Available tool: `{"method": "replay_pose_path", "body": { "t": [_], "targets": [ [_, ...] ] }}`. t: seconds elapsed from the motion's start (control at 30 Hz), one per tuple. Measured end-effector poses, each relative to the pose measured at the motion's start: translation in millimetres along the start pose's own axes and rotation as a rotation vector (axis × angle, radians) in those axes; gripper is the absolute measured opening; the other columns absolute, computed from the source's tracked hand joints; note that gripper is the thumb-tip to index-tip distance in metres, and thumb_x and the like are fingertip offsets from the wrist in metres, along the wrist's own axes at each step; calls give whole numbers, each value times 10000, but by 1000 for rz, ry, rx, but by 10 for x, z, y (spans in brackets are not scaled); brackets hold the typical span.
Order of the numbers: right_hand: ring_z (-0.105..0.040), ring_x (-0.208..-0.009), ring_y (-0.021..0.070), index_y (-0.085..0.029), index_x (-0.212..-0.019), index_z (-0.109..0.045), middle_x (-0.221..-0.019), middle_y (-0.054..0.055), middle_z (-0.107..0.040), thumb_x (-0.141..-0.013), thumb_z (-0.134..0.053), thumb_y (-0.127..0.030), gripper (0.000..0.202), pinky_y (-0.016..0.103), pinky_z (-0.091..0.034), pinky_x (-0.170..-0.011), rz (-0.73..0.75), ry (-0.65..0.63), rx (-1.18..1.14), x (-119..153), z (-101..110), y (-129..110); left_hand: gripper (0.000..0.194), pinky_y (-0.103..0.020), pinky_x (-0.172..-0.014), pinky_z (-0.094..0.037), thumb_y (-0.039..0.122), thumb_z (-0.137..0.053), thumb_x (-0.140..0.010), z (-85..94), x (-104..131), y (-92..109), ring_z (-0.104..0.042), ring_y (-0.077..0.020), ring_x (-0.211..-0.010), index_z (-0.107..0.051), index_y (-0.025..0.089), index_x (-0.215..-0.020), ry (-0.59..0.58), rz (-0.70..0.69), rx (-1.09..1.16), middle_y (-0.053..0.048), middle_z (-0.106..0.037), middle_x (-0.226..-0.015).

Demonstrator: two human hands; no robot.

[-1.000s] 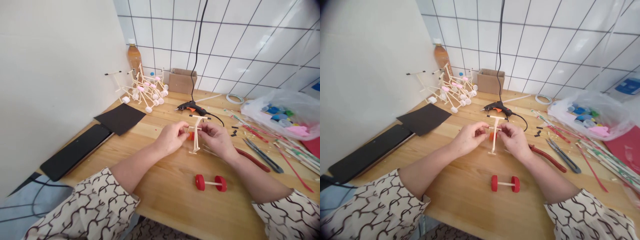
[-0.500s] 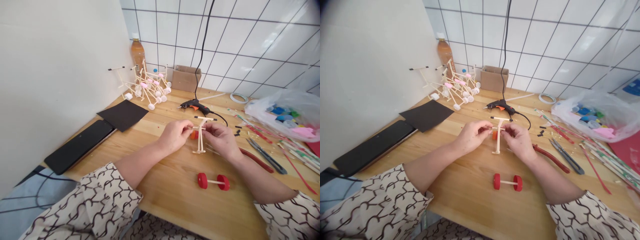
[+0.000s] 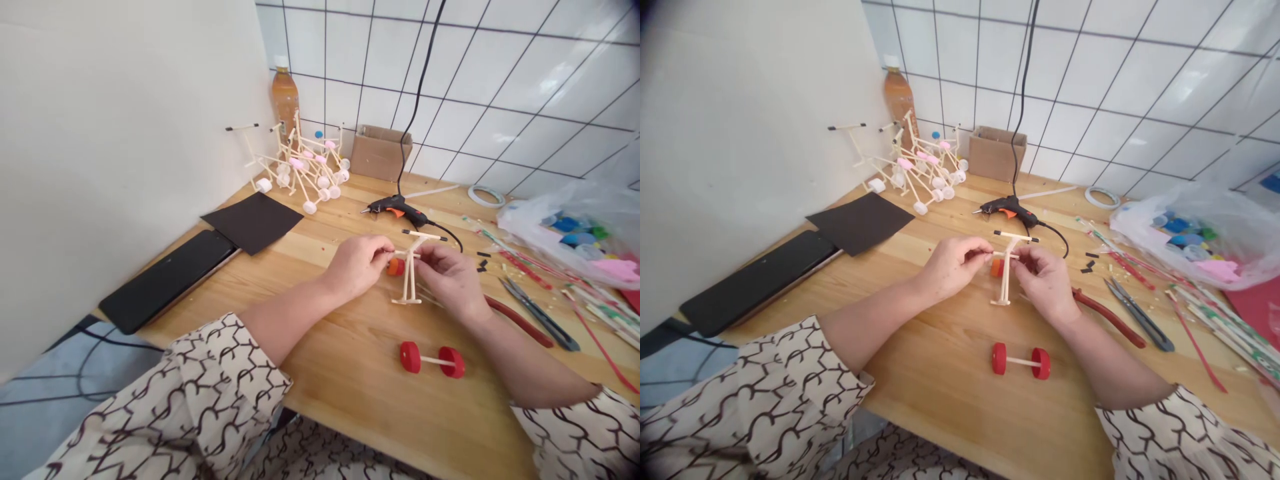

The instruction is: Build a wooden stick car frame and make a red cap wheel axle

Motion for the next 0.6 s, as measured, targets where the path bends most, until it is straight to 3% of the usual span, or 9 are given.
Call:
{"method": "replay_pose_path", "body": {
  "t": [0.6],
  "targets": [
    [-544, -581, 148, -218, -706, -631, -657, 1, -611, -658, -697, -284, 105, 280, -417, -537, -24, -4, 23, -5, -2, -47, 60, -227, -604, -452, 130, -618, -796, -1, -6, 17, -613, -125, -634, -667, 150, -826, -45, 28, -17, -30, -715, -766]
  ]
}}
Point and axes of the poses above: each hand's wrist, its own x-axis away from the middle knuckle, its own z-axis out of the back of the hand, y = z × x, the point moved 2 cm from there along -x, towards the middle knuckle
